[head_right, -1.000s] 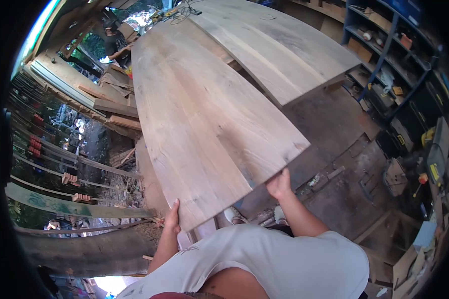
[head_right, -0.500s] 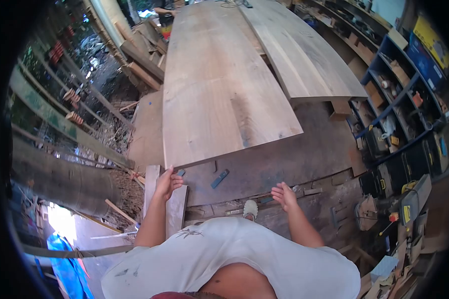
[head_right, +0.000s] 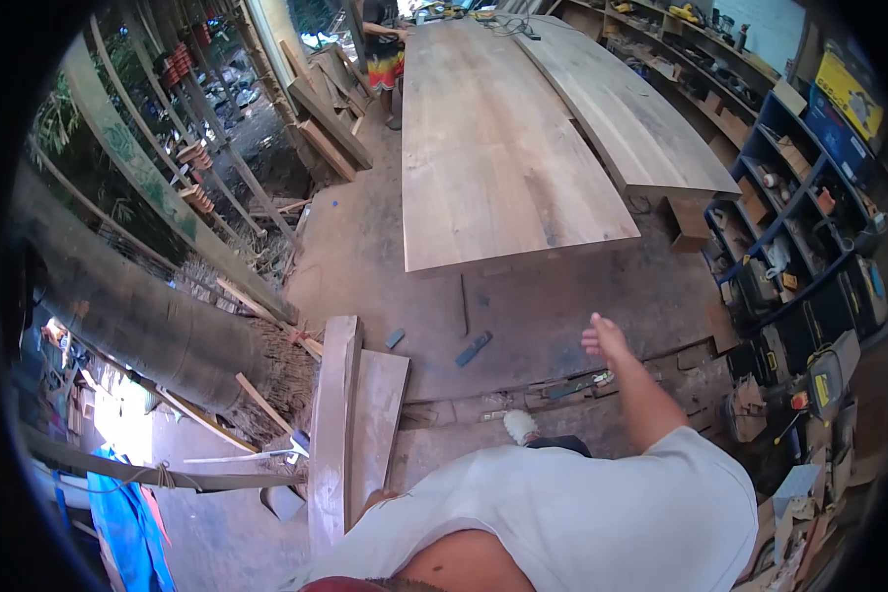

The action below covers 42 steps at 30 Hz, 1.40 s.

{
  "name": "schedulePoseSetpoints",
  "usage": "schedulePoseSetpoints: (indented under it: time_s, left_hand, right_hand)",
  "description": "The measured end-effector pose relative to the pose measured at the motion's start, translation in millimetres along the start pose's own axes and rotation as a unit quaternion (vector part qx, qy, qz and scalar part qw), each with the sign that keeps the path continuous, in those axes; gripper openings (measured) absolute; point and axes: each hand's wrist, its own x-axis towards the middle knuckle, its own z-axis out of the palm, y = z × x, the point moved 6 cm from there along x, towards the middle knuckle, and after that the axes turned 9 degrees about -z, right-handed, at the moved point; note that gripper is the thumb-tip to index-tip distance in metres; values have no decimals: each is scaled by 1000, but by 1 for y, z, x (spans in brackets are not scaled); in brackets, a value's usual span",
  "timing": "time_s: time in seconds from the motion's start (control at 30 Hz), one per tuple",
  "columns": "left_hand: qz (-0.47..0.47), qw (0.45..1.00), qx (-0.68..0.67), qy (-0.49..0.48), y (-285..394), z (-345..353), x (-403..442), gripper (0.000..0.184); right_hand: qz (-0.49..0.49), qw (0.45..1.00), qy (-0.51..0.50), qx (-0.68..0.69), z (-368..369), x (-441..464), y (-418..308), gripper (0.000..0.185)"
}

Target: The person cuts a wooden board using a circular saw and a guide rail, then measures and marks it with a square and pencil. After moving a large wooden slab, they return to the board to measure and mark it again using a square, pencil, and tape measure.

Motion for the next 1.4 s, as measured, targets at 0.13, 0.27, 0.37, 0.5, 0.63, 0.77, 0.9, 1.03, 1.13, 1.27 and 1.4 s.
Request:
schedulePoseSetpoints:
  time_s: [0.13, 0.27, 0.37, 0.5, 0.63, 0.77, 0.9, 1.03, 1.13, 1.27, 1.4]
  left_hand:
    - [-220, 967, -116, -51, -78, 4, -40, 36]
    - [-164, 966, -189, 61, -31, -3, -72, 34]
    - [-74, 986, -117, 91, 91, -40, -148, 35]
    - [-81, 932, -303, 184, 116, 2, -218, 42]
    - [-191, 866, -411, 213, 41, 96, -276, 40]
    - [-331, 793, -411, 305, -57, 206, -350, 38]
    - [-474, 694, -473, 265, -127, 305, -403, 39]
    - [-453, 629, -577, 256, -181, 335, -432, 42]
    - [-455, 596, -604, 270, -236, 307, -470, 43]
    - [-455, 554, -616, 327, -316, 271, -521, 46]
    - [-445, 552, -595, 377, -394, 229, -565, 45]
  right_hand:
    - [-29, 987, -108, -112, 39, 24, 0, 50]
    - [-46, 897, -302, -319, 99, 37, 83, 33]
    - [-18, 750, -519, -409, 145, 18, 149, 31]
    - [-11, 592, -637, -494, 192, -10, 184, 34]
    - [-34, 494, -665, -559, 258, -36, 187, 33]
    - [7, 531, -674, -513, 337, -100, 187, 32]
    - [-34, 512, -694, -505, 411, -198, 206, 33]
    - [-93, 454, -725, -509, 475, -302, 247, 33]
    - [-227, 282, -756, -545, 520, -393, 280, 31]
    - [-173, 285, -758, -561, 570, -486, 310, 35]
    - [-214, 247, -747, -579, 613, -548, 353, 35]
